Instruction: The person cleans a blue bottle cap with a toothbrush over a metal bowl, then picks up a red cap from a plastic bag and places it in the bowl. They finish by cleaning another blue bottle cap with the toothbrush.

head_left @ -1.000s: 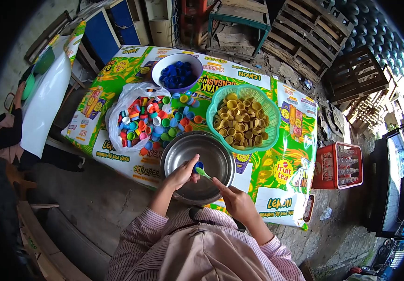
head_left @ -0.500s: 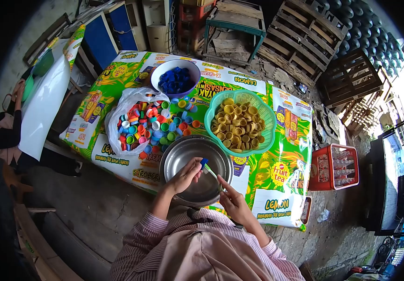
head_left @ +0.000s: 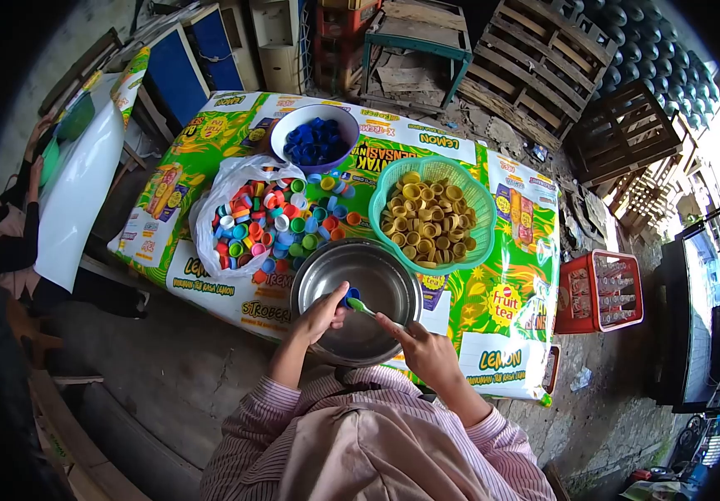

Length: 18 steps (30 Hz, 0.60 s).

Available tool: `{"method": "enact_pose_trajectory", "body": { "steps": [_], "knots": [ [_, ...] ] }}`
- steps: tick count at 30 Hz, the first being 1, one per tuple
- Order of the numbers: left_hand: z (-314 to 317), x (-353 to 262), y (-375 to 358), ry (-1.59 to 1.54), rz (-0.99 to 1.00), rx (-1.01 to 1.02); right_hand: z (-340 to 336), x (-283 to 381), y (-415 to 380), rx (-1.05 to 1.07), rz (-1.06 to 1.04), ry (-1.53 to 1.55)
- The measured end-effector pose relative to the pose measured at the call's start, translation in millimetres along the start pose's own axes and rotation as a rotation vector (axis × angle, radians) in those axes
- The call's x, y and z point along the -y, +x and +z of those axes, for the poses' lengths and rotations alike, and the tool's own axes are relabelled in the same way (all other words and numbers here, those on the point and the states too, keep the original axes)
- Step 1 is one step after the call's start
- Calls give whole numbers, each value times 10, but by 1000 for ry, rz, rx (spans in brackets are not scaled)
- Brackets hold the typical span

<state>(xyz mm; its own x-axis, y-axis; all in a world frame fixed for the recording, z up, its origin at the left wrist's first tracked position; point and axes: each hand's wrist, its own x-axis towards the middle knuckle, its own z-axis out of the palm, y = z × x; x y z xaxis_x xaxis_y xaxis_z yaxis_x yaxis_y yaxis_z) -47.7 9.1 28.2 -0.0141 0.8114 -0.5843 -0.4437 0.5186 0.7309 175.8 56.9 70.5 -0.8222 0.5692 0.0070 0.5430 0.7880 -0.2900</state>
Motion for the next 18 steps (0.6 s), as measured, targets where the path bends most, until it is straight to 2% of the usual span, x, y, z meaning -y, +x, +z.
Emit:
{"method": "enact_pose_trajectory", "body": {
  "steps": [6, 8, 9, 11, 12, 14, 16, 18],
  "knots": [
    [-19, -75, -13, 52, -184, 111, -108, -69, 84, -1, -51, -97],
    [-72, -84, 14, -35, -269, 226, -163, -78, 87, -69, -79, -89],
    [-84, -83, 15, -35, -269, 230, -181, -95, 83, -69, -76, -93],
    [-94, -74, 23, -147, -248, 333, -216, -131, 82, -192, 55, 96],
    [-94, -61, 28, -150, -247, 336, -210, -132, 79, -189, 54, 92],
    [-94, -30, 39, -203, -224, 348, -164, -99, 56, -273, 37, 310],
    [-76, -14, 53, -189, -211, 338, -126, -23, 12, -224, 54, 297],
    [-57, -11, 63, -178, -195, 323, -79, 27, 2, -141, -15, 234]
  ]
}}
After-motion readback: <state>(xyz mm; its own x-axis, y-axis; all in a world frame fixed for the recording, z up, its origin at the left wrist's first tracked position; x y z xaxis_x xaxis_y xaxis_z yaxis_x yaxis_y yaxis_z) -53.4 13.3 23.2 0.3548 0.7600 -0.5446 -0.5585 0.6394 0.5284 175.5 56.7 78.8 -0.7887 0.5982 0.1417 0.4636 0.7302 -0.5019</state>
